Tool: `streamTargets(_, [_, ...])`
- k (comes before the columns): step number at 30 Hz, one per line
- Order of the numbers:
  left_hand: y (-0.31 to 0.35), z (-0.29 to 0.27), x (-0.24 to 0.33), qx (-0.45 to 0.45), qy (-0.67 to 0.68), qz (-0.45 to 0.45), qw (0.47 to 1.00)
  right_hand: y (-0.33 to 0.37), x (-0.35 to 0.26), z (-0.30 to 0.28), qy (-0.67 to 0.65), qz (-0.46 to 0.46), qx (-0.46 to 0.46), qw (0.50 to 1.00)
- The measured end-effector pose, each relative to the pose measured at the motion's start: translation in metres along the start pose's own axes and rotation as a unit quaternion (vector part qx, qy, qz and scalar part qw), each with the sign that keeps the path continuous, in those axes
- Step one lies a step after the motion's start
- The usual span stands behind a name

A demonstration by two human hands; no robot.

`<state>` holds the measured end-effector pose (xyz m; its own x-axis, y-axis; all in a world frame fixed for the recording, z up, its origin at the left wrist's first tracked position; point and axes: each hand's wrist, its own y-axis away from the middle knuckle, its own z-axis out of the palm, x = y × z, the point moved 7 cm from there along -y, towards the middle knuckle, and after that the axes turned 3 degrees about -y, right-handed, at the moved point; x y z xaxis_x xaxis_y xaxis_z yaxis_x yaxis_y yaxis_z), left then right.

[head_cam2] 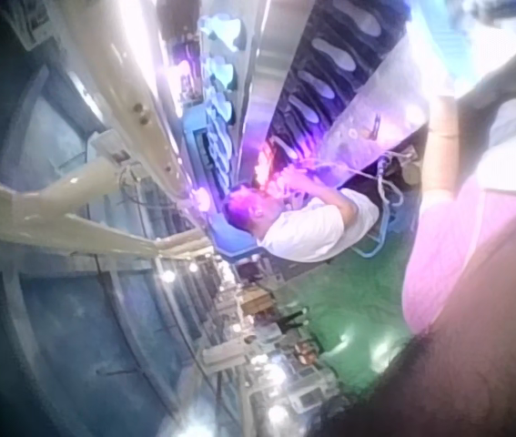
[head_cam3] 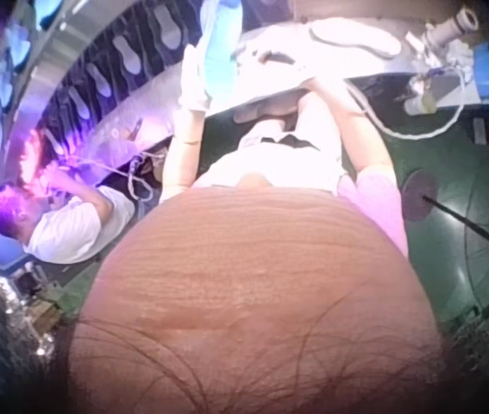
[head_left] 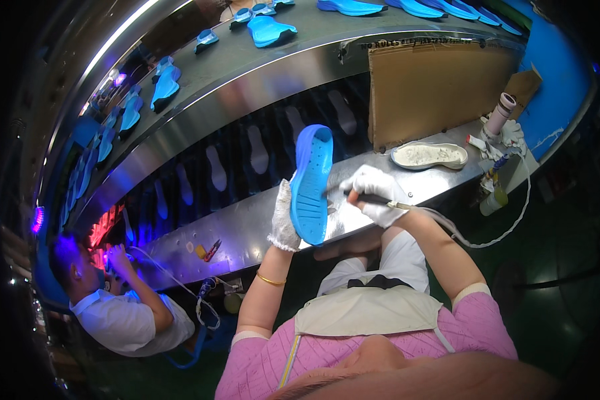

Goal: The person takes shoe soles, applies adhesive to their surfaces using a handheld brush applicator, and places the soles onto a conveyor belt.

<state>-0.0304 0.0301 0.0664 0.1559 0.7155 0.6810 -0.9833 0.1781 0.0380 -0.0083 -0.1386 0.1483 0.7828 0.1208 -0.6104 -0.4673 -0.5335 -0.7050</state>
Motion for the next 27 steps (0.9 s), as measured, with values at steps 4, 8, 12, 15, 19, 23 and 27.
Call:
streamTargets(4, [-0.002, -0.002, 0.004, 0.005, 0.093, 0.018, 0.995, 0.010, -0.002, 0.019, -0.095, 0.113, -0.015, 0.989])
streamTargets(8, [-0.007, 0.009, 0.010, 0.010, 0.055, 0.071, 0.996, 0.023, -0.011, 0.046, -0.161, 0.184, 0.008, 0.970])
streamTargets(12, [0.000, 0.008, 0.012, -0.031, 0.049, 0.090, 0.994, 0.032, -0.002, 0.060, -0.297, 0.288, -0.020, 0.910])
streamTargets(15, [-0.002, -0.010, 0.001, -0.020, 0.093, 0.089, 0.991, 0.008, 0.008, 0.038, -0.260, 0.204, 0.100, 0.939])
streamTargets(19, [-0.002, -0.004, -0.008, 0.079, -0.011, 0.104, 0.991, -0.009, -0.033, 0.042, 0.026, 0.000, 0.102, 0.994])
streamTargets(23, [-0.001, 0.013, 0.013, 0.008, 0.052, 0.089, 0.995, 0.012, -0.013, 0.054, -0.330, 0.193, 0.058, 0.922])
streamTargets(27, [-0.009, 0.061, 0.082, -0.088, -0.009, 0.137, 0.987, 0.002, -0.015, -0.008, -0.331, 0.123, 0.171, 0.920])
